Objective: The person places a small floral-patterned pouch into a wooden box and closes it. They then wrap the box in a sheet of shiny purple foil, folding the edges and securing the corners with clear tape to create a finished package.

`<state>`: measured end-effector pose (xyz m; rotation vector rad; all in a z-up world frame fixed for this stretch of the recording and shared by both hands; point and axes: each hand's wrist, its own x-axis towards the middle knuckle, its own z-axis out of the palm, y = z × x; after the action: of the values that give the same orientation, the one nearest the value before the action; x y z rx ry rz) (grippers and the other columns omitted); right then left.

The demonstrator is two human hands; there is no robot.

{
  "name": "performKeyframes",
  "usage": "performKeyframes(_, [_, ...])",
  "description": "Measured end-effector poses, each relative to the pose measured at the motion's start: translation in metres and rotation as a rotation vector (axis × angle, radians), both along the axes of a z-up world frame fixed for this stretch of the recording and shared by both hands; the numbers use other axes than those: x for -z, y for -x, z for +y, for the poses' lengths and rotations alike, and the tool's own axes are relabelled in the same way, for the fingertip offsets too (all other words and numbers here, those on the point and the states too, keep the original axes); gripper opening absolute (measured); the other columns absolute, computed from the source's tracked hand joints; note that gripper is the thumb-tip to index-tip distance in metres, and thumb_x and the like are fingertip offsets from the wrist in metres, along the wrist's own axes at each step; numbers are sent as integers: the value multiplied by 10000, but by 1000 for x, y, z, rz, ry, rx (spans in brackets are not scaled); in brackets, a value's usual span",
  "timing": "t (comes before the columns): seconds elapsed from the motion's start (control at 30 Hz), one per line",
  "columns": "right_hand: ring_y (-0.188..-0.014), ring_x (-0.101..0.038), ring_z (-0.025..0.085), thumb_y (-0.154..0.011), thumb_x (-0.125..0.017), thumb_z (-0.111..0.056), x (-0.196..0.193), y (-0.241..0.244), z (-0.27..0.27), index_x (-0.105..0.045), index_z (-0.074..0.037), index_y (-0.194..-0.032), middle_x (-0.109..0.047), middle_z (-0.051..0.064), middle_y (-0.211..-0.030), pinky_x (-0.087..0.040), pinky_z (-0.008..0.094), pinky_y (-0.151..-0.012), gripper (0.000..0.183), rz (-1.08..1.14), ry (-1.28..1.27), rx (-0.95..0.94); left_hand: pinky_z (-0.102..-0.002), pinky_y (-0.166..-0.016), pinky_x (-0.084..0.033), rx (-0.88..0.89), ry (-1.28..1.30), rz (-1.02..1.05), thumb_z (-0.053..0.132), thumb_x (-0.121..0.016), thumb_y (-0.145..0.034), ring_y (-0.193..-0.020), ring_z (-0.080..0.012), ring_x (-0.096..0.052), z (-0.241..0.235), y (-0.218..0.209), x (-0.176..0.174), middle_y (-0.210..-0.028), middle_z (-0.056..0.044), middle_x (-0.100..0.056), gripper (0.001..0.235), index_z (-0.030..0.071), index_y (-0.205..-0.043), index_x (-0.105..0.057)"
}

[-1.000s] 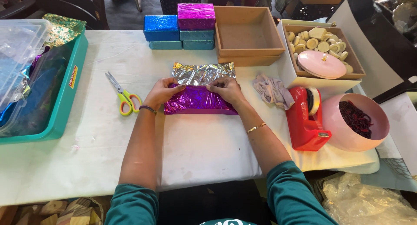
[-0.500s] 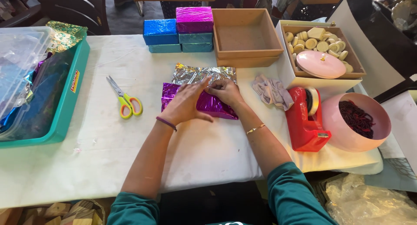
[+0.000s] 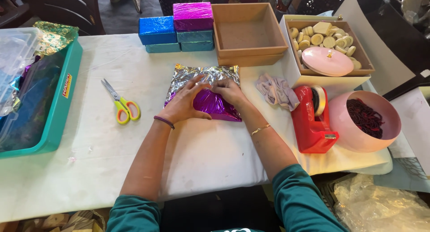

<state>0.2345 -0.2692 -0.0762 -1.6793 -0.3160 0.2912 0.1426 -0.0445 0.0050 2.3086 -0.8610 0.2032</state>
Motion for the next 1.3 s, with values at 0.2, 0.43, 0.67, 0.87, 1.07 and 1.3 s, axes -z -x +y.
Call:
performKeyframes(0.2, [-781, -576, 74, -932, -689, -112, -4, 3, 1, -661, -48, -1009, -653, 6, -855, -469, 246, -688, 103, -49, -8, -3, -472, -1164, -379, -27, 7, 92, 426, -977, -560, -1419, -371, -428, -3, 5, -4, -1507, -132, -469, 960, 182, -1389, -562])
performKeyframes(0.43, [-806, -566, 73, -954, -661, -88, 14, -9, -8, -606, -92, -1097, -638, -1, -867, -462, 239, -704, 153, -102, 18, 101, -474, -1155, -367, -19, -54, 39, 433, -971, -569, -1382, -380, -455, -3, 0, 0, -1476, -160, -497, 968, 178, -1413, -573])
performKeyframes(0.67, [-841, -688, 98, -949, -576, -60, -26, 18, -21, -611, -89, -1201, -734, 48, -898, -532, 264, -736, 256, -221, 154, 176, -461, -1165, -352, -84, -187, 110, 484, -952, -534, -1376, -358, -462, -11, -9, 0, -1440, -135, -530, 986, 199, -1400, -575])
performKeyframes(0.87, [-885, -696, 124, -1000, -693, -293, -54, 29, -54, -699, -57, -1204, -756, 63, -962, -550, 305, -807, 312, -248, 384, 139, -562, -1206, -210, -154, -436, 237, 607, -903, -523, -1408, -313, -441, -20, -4, -32, -1434, -53, -568, 1027, 283, -1418, -517])
performKeyframes(1.07, [-884, -666, 137, -855, -832, -289, -64, 37, -63, -580, -87, -1313, -719, 62, -932, -517, 311, -798, 561, -35, 160, -109, -602, -1181, -227, -173, -466, 285, 636, -883, -507, -1428, -321, -396, -17, -11, -24, -1465, -17, -556, 1046, 329, -1431, -501])
performKeyframes(1.3, [-918, -648, 170, -802, -841, -260, -62, 35, -62, -545, -130, -1258, -677, 81, -971, -499, 321, -827, 558, 110, -42, -76, -621, -1191, -167, -196, -487, 324, 584, -906, -492, -1457, -307, -354, -21, -4, -37, -1503, 20, -528, 1065, 339, -1441, -490])
